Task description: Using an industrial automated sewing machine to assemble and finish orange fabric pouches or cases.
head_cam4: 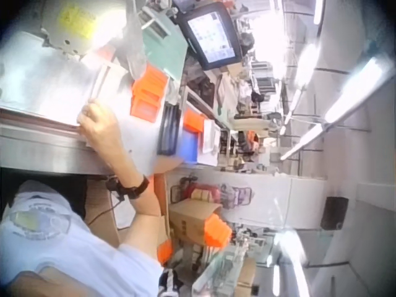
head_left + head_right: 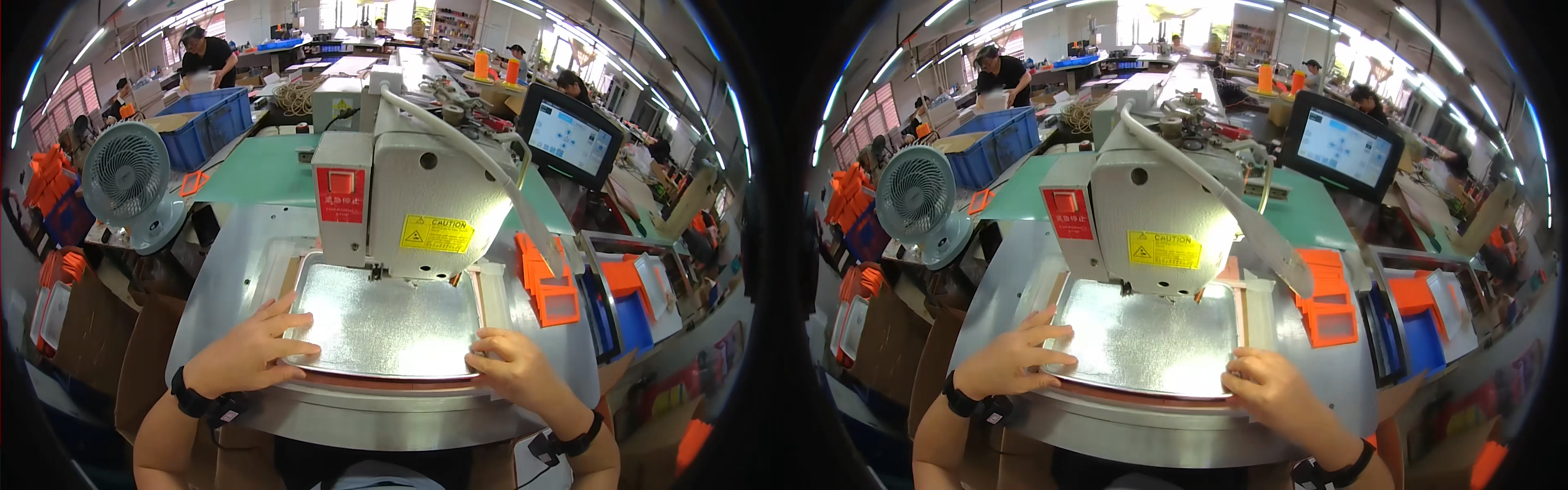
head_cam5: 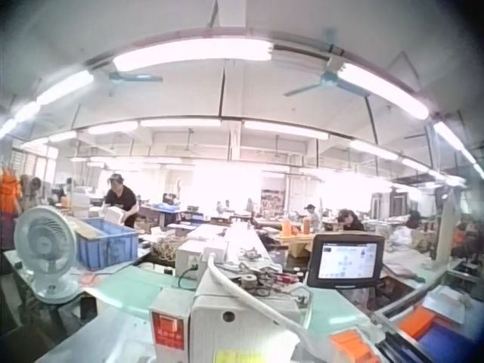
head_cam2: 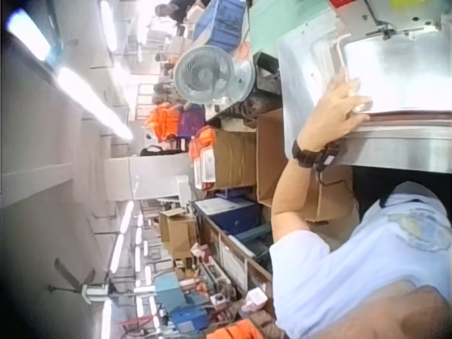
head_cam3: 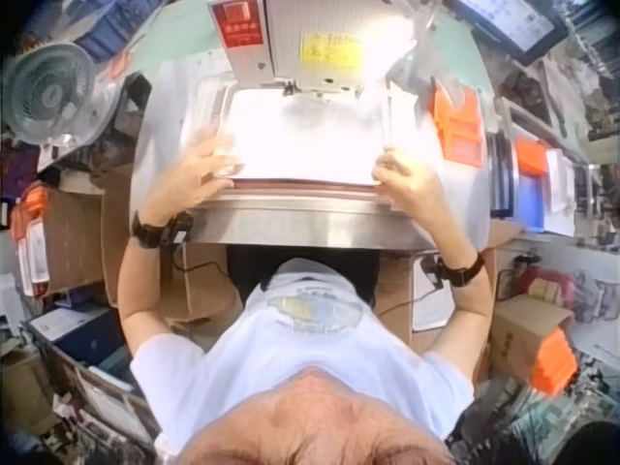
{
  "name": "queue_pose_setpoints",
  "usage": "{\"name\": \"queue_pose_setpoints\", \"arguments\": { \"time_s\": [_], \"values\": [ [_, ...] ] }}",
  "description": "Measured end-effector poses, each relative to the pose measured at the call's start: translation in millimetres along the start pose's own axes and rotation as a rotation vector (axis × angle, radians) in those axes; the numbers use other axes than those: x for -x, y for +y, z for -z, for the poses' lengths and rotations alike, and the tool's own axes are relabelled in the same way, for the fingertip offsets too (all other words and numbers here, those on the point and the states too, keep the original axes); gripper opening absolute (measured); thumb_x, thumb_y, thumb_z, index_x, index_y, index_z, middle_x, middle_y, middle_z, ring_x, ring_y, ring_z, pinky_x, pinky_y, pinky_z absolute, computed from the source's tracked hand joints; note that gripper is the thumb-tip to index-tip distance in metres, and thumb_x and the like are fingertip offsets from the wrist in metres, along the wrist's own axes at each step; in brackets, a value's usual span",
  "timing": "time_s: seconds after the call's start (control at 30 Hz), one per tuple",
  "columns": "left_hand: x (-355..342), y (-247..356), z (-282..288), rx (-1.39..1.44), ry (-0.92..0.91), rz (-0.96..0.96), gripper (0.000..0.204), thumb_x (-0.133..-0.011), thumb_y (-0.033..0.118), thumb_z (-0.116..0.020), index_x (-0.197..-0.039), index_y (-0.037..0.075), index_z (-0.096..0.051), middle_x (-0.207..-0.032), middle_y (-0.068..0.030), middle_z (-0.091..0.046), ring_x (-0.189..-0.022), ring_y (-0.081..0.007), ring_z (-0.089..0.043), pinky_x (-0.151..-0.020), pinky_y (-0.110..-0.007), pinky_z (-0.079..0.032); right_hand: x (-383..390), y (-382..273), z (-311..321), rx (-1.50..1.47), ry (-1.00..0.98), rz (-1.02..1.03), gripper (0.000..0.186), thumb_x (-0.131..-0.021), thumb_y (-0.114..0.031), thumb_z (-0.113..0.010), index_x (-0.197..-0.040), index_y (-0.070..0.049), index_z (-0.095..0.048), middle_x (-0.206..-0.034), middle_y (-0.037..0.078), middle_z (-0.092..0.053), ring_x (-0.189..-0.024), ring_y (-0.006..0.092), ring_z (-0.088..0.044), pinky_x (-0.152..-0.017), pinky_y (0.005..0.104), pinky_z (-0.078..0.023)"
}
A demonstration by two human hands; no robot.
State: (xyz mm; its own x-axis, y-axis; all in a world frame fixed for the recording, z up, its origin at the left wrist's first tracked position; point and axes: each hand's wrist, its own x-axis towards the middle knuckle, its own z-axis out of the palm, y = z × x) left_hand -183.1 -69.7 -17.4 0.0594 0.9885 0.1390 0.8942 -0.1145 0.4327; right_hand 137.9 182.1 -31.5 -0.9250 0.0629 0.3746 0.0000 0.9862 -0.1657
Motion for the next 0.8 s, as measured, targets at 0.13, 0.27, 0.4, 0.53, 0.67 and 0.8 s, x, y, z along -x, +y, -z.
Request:
{"name": "queue_pose_setpoints", "arguments": {
  "time_s": [0.13,0.27,0.4,0.53,0.67,0.8],
  "values": [
    [2,5,-6,-0.043,-0.004,-0.021,0.027,-0.083,0.019,-0.075,-0.110,0.021,-0.074,-0.132,-0.0096,-0.059,-0.137,-0.0427,-0.042,-0.115,-0.055,-0.032,5,0,-1,-0.065,-0.039,-0.031,0.038,-0.065,-0.008,-0.082,-0.101,-0.010,-0.070,-0.106,0.007,-0.066,-0.112,0.0307,-0.064,-0.089,0.0398,-0.054],
    [2,9,-7,-0.036,0.009,-0.010,0.022,-0.084,0.017,-0.074,-0.106,0.020,-0.076,-0.128,-0.0085,-0.061,-0.136,-0.0415,-0.044,-0.115,-0.056,-0.033,7,1,-1,-0.118,-0.026,-0.036,0.032,-0.069,-0.007,-0.079,-0.099,-0.005,-0.067,-0.107,0.009,-0.064,-0.115,0.0328,-0.062,-0.094,0.0433,-0.052],
    [1,12,-7,-0.046,0.014,0.000,0.022,-0.084,0.016,-0.074,-0.105,0.019,-0.076,-0.127,-0.0081,-0.062,-0.134,-0.0405,-0.046,-0.114,-0.055,-0.034,2,-1,2,-0.121,-0.035,-0.027,0.031,-0.070,-0.008,-0.079,-0.098,-0.004,-0.067,-0.105,0.010,-0.064,-0.113,0.0333,-0.063,-0.098,0.0445,-0.052],
    [-2,17,-4,-0.098,-0.020,-0.006,0.021,-0.084,0.014,-0.073,-0.104,0.018,-0.076,-0.127,-0.0078,-0.062,-0.132,-0.0409,-0.048,-0.114,-0.054,-0.036,3,-8,0,-0.113,-0.029,-0.061,0.028,-0.071,-0.009,-0.078,-0.095,-0.003,-0.067,-0.103,0.010,-0.066,-0.111,0.0330,-0.063,-0.098,0.0446,-0.053],
    [-7,16,1,-0.117,-0.069,-0.031,0.021,-0.083,0.013,-0.072,-0.104,0.016,-0.075,-0.126,-0.0086,-0.062,-0.130,-0.0424,-0.049,-0.112,-0.053,-0.038,2,-4,-2,-0.092,-0.014,-0.034,0.026,-0.070,-0.010,-0.078,-0.094,-0.003,-0.068,-0.102,0.010,-0.067,-0.110,0.0327,-0.064,-0.097,0.0441,-0.054],
    [-8,13,-6,-0.112,-0.083,-0.032,0.020,-0.084,0.013,-0.071,-0.103,0.014,-0.075,-0.124,-0.0089,-0.062,-0.129,-0.0422,-0.049,-0.111,-0.050,-0.041,-1,-5,2,-0.043,-0.034,0.018,0.028,-0.069,-0.009,-0.078,-0.094,-0.003,-0.069,-0.102,0.009,-0.067,-0.109,0.0326,-0.064,-0.096,0.0438,-0.055]
  ]
}}
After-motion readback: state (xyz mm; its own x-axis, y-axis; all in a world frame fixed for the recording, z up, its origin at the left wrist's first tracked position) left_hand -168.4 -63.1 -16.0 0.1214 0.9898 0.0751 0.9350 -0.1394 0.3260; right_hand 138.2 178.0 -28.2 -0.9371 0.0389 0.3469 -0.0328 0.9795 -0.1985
